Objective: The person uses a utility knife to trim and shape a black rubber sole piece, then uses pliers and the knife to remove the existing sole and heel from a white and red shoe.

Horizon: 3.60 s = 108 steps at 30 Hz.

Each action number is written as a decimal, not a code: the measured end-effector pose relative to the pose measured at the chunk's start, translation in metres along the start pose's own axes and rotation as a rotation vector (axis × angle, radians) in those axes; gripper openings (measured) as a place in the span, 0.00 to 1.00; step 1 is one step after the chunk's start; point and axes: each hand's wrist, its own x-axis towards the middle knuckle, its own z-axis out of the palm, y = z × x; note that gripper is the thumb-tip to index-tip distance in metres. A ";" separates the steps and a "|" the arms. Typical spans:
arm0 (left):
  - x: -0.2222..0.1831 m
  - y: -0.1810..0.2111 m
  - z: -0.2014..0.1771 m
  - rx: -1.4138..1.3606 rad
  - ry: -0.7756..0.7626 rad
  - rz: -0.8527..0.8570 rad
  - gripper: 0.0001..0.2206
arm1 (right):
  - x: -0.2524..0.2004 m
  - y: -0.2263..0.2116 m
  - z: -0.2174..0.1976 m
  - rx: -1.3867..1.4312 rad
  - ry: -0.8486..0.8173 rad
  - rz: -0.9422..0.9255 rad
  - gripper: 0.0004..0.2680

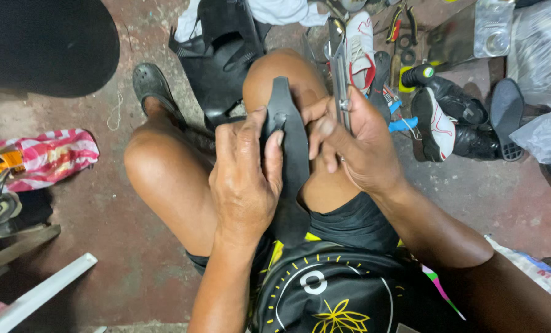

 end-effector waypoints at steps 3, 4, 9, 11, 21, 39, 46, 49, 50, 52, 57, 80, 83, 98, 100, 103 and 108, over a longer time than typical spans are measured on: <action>-0.003 -0.003 0.003 0.014 -0.037 0.015 0.17 | -0.001 0.002 -0.002 -0.262 0.007 -0.031 0.11; -0.004 -0.003 0.002 0.018 -0.044 0.024 0.18 | 0.000 0.004 -0.001 -0.275 0.021 -0.023 0.12; 0.001 -0.010 -0.006 -0.044 -0.067 0.130 0.27 | 0.011 0.004 -0.002 -0.229 -0.014 -0.062 0.12; 0.002 -0.012 -0.009 -0.052 -0.085 0.131 0.29 | 0.012 0.003 -0.004 -0.271 0.015 -0.006 0.13; 0.018 -0.038 -0.017 -0.258 -0.011 0.207 0.15 | 0.018 0.001 0.003 -0.394 -0.098 0.005 0.15; 0.004 -0.061 0.023 -1.242 -0.127 -0.380 0.06 | 0.005 -0.036 -0.020 -0.674 -0.231 -0.078 0.04; 0.019 -0.053 0.015 -1.247 -0.153 -0.296 0.04 | 0.006 -0.104 -0.035 -1.766 -0.507 -0.572 0.16; 0.022 -0.050 0.013 -1.094 -0.161 -0.270 0.04 | 0.005 -0.123 -0.027 -1.982 -0.593 -0.677 0.20; 0.023 -0.050 0.013 -1.037 -0.171 -0.277 0.04 | 0.005 -0.128 -0.024 -2.028 -0.611 -0.732 0.21; 0.023 -0.048 0.017 -1.043 -0.171 -0.260 0.04 | 0.007 -0.134 -0.020 -2.111 -0.611 -0.814 0.18; 0.024 -0.046 0.029 -1.074 -0.176 -0.250 0.04 | 0.014 -0.145 -0.012 -2.237 -0.640 -0.994 0.15; 0.031 -0.046 0.043 -0.980 -0.215 -0.244 0.03 | 0.045 -0.166 0.001 -2.365 -0.930 -0.980 0.18; 0.031 -0.048 0.044 -1.032 -0.191 -0.221 0.03 | 0.049 -0.168 -0.008 -2.407 -0.971 -0.891 0.20; -0.019 -0.040 -0.027 -0.649 0.499 -0.072 0.08 | 0.004 -0.011 0.062 -0.344 -0.256 0.071 0.10; -0.035 -0.042 -0.044 -0.575 0.523 -0.099 0.09 | 0.010 -0.017 0.070 -0.562 -0.319 0.010 0.08; -0.060 -0.043 -0.065 -0.425 0.453 -0.126 0.06 | 0.023 -0.024 0.081 -0.719 -0.404 -0.061 0.06; -0.082 -0.043 -0.064 -0.483 0.475 -0.229 0.08 | 0.038 -0.007 0.090 -0.610 -0.501 0.067 0.04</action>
